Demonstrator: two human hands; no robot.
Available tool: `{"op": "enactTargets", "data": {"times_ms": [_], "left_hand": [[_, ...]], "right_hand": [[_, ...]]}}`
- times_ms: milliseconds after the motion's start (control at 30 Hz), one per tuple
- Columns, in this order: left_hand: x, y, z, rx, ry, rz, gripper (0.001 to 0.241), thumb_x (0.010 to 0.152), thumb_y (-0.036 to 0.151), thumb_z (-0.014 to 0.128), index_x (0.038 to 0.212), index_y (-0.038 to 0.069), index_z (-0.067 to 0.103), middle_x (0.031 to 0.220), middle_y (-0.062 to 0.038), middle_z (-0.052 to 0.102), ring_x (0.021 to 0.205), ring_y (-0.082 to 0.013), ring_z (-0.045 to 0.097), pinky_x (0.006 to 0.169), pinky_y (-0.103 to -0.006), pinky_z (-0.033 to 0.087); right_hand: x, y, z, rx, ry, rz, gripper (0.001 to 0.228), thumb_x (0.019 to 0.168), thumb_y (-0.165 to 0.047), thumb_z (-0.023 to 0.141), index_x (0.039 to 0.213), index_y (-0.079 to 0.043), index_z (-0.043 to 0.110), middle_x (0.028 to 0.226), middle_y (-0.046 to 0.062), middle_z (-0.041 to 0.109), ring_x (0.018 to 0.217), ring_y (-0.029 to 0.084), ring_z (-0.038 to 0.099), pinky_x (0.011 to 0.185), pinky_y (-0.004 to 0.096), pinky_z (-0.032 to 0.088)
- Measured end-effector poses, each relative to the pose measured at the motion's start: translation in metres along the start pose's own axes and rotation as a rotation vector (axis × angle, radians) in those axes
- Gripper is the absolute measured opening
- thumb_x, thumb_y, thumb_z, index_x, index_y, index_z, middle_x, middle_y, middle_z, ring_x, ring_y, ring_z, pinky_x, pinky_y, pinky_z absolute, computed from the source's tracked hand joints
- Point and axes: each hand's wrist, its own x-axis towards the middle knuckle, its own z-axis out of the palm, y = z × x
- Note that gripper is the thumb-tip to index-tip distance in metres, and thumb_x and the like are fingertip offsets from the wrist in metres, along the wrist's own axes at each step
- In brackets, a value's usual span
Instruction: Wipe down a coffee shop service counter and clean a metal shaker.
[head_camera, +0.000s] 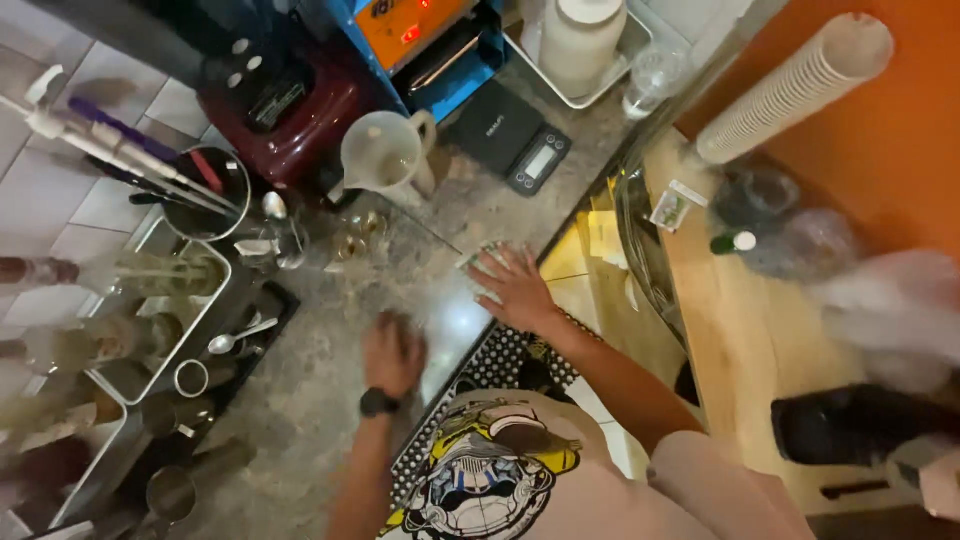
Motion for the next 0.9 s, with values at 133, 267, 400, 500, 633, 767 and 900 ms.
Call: {"op": "enactTargets", "data": {"times_ms": [133,267,400,500,633,767,900], "left_hand": [[0.063,0.088,-0.009,-0.094,-0.182,0.012,0.048,0.106,0.043,0.047,0.147,0.017,0.049,0.153,-0.02,0.033,0.146,-0.0469,0.029,0.117,-0.061,0.031],[0.112,0.102,0.013,-0.034,-0.408,-0.131,0.061,0.107,0.053,0.04,0.16,0.022,0.033,0.165,-0.022,0.016,0.155,-0.0484,0.008,0.123,-0.0661,0.024],[0.122,0.089,0.044,-0.036,-0.046,0.071,0.071,0.099,0.054,0.059,0.158,0.018,0.043,0.16,-0.024,0.034,0.149,-0.046,0.031,0.123,-0.0585,0.022],[0.124,0.093,0.033,-0.088,-0.148,0.017,0.066,0.101,0.057,0.052,0.156,0.02,0.043,0.162,-0.021,0.034,0.151,-0.0461,0.029,0.12,-0.0625,0.026],[0.129,0.088,0.038,-0.046,-0.014,0.062,0.058,0.099,0.05,0.059,0.15,0.023,0.055,0.161,-0.012,0.042,0.149,-0.0367,0.037,0.12,-0.0537,0.028],[0.127,0.084,0.039,-0.06,-0.037,0.058,0.055,0.101,0.048,0.058,0.151,0.025,0.054,0.164,-0.009,0.039,0.15,-0.0372,0.034,0.118,-0.0584,0.03],[0.128,0.088,0.036,-0.053,-0.024,0.017,0.055,0.099,0.048,0.059,0.149,0.026,0.056,0.162,-0.009,0.042,0.15,-0.0355,0.036,0.118,-0.0592,0.03]], "right_hand": [[0.032,0.03,-0.013,-0.05,-0.057,0.092,0.061,0.102,-0.059,0.043,0.16,-0.041,0.035,0.171,-0.002,0.025,0.157,0.037,0.015,0.12,0.07,0.011],[0.067,0.041,-0.021,-0.142,-0.085,0.105,0.064,0.101,-0.058,0.042,0.161,-0.037,0.034,0.17,0.003,0.028,0.156,0.039,0.018,0.121,0.067,0.012],[0.069,0.046,-0.022,-0.195,0.006,0.024,0.065,0.097,-0.055,0.053,0.157,-0.032,0.044,0.164,0.006,0.042,0.153,0.04,0.027,0.12,0.065,0.018],[0.052,0.046,-0.032,-0.011,0.064,-0.033,0.058,0.108,-0.053,0.043,0.161,-0.032,0.038,0.167,0.008,0.034,0.153,0.044,0.026,0.12,0.065,0.019],[0.045,0.047,-0.046,-0.019,0.041,-0.04,0.061,0.106,-0.055,0.045,0.162,-0.034,0.035,0.166,0.007,0.034,0.151,0.043,0.028,0.119,0.064,0.024],[0.068,0.041,-0.04,-0.031,0.139,-0.066,0.06,0.101,-0.054,0.053,0.156,-0.029,0.047,0.164,0.009,0.039,0.149,0.043,0.036,0.119,0.063,0.026],[0.1,0.036,-0.039,-0.138,0.177,-0.135,0.06,0.098,-0.057,0.052,0.151,-0.028,0.053,0.16,0.009,0.046,0.147,0.04,0.041,0.118,0.059,0.03]]}}
